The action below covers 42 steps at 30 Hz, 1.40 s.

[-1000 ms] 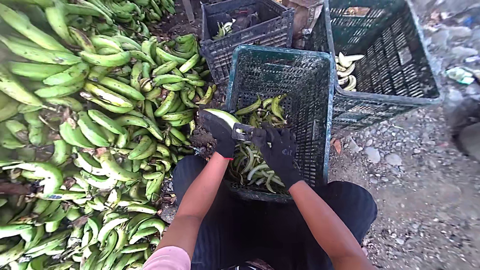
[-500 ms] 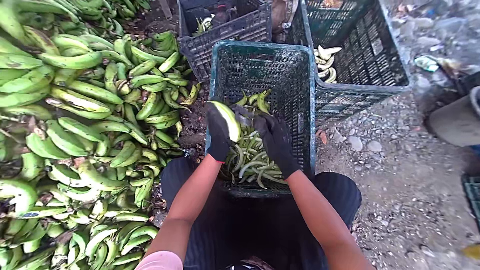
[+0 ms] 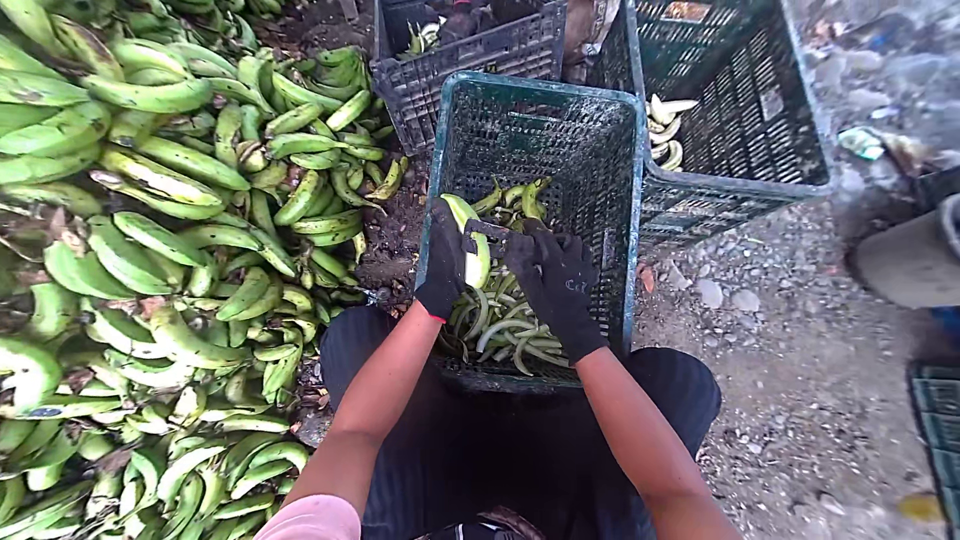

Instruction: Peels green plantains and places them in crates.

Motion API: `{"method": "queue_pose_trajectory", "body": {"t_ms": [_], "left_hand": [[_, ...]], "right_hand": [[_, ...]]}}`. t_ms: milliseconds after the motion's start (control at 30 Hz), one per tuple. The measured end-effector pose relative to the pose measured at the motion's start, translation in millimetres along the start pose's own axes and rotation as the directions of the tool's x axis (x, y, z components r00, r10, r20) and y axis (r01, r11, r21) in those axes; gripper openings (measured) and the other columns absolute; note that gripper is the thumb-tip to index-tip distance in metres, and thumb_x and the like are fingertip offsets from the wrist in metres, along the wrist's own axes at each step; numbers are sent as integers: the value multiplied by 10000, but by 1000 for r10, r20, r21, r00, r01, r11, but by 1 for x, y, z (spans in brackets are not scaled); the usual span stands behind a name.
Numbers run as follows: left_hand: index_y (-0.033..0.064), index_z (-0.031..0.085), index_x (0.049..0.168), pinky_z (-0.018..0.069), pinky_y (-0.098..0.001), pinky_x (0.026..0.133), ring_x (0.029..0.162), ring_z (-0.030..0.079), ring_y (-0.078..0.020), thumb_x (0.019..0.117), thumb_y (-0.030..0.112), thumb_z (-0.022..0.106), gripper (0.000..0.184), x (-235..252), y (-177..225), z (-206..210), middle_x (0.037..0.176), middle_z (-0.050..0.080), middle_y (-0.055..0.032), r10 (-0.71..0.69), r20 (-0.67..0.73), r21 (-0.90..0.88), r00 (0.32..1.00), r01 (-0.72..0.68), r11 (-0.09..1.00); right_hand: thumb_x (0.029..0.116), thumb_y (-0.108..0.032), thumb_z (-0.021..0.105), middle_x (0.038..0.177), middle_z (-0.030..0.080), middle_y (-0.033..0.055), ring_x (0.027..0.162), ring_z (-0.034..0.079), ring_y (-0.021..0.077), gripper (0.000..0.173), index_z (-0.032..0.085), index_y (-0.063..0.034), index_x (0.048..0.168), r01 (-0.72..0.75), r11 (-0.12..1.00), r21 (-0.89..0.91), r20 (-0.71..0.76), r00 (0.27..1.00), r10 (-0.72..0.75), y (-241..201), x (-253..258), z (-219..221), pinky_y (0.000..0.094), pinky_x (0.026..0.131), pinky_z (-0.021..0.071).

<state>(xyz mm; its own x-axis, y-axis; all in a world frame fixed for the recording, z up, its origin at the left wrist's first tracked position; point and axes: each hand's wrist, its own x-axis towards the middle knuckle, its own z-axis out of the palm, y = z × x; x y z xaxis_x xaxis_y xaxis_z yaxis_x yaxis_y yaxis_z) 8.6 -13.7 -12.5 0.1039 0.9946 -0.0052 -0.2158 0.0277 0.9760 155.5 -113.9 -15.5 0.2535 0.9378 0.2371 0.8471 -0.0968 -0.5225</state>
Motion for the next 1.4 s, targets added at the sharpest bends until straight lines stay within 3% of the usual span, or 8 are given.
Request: {"method": "queue_pose_trajectory", "body": {"t_ms": [333,433,567,700,1067,1167,1300,1400], "left_hand": [[42,468,1460,577,-379,872,960,669,-160,1082,478,219,629,-19,9,2,1167,661,-127,-149,609,393,779,-133,910],[60,467,1421,602,-369,665,765,672,-186,1073,441,244,562,-8,8,8,994,673,-96,-76,478,105,875,29,994],[54,455,1408,579,-320,830,919,659,-114,1105,351,173,509,4,8,-1,1064,652,-42,3,218,-183,976,38,982],[92,461,1338,603,-312,709,793,677,-113,1114,367,217,431,8,8,-11,955,660,-36,-90,33,-219,995,95,971],[43,436,1482,482,-284,1029,1184,573,-86,1119,346,267,502,-15,6,0,1339,583,-91,-158,442,252,883,47,967],[80,543,1254,592,-313,692,803,666,-133,1101,407,162,525,-5,2,3,956,671,-49,-118,343,0,932,126,992],[99,511,1268,574,-329,762,843,641,-118,1092,478,223,508,5,1,-7,963,629,-39,-154,182,-314,971,206,927],[132,540,1036,546,-248,509,573,611,-100,1092,494,222,486,3,11,-8,732,616,-20,-353,138,-512,926,371,774]], "right_hand": [[1088,-520,328,1165,696,182,1110,652,353,572,665,-107,1296,-340,901,270,244,929,277,28,34,-2,634,906,474],[1061,-565,330,1158,699,147,1097,654,304,597,648,-133,1323,-306,887,347,192,948,252,27,29,-4,595,920,482],[978,-709,301,1305,612,258,1202,568,485,725,599,-226,1429,-105,992,75,101,990,97,11,14,-3,702,908,443],[918,-825,282,1248,608,268,1149,565,508,844,590,-241,1444,107,994,-39,-15,994,-107,4,-4,9,709,857,423],[1026,-598,340,1342,616,226,1255,562,433,629,598,-196,1434,-294,944,148,118,953,278,27,28,-7,667,980,432],[1012,-636,335,1361,610,206,1278,549,412,661,596,-200,1435,-231,948,221,98,972,214,25,23,-5,658,1037,406],[966,-693,360,1250,627,277,1149,583,502,703,629,-215,1407,62,995,72,-43,997,-59,13,9,8,688,876,448],[934,-798,306,1178,640,247,1091,597,468,827,645,-194,1387,247,969,12,-163,956,-242,10,1,23,653,854,450]]}}
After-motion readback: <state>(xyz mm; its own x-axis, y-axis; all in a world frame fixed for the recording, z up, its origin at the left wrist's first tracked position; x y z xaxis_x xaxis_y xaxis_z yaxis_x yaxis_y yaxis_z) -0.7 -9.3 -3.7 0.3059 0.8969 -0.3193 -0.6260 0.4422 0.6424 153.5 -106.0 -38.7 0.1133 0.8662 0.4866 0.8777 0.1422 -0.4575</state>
